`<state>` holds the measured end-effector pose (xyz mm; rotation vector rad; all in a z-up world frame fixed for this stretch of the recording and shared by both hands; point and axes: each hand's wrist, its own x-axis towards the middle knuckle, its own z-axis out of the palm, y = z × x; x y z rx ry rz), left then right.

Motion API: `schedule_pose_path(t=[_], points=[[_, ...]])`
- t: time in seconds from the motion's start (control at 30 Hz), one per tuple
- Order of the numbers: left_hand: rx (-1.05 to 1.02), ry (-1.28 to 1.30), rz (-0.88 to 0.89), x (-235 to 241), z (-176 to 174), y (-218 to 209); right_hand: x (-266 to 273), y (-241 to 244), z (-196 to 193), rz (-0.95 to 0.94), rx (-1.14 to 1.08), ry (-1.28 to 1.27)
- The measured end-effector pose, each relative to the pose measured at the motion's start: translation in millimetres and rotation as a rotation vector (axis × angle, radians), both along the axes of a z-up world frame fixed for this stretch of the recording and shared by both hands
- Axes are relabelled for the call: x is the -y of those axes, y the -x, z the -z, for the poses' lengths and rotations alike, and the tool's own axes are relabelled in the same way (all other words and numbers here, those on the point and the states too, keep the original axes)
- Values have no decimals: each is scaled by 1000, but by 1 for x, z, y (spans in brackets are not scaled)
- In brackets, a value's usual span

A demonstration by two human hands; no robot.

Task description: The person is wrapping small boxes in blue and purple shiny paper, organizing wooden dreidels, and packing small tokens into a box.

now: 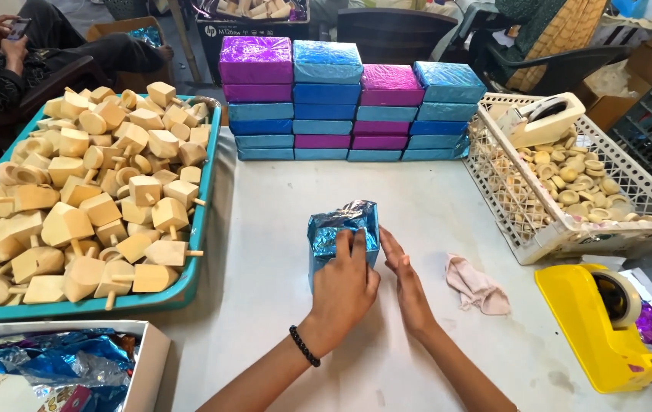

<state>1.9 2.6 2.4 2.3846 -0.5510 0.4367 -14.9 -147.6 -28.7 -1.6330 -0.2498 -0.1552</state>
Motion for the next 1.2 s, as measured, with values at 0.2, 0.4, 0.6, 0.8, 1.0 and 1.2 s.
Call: schedule_pose_path(t=[0.2, 0.4, 0.6, 0.8, 1.0, 1.2], points=[[-39, 32, -27, -2, -9, 3, 7, -4, 6, 72, 147, 248], [-85, 14, -52, -2, -16, 3, 23, -14, 3, 198, 371, 640], [-44, -11, -34, -3, -3, 9, 44, -53, -63, 14, 523, 646], [41, -103, -63, 8, 14, 8, 19, -74, -150, -192, 993, 1526], [69, -180, -99, 8, 15, 8, -12, -85, -170, -409, 1137, 1732], [133, -294, -96, 8, 18, 13, -44, -91, -160, -511, 1153, 1898]])
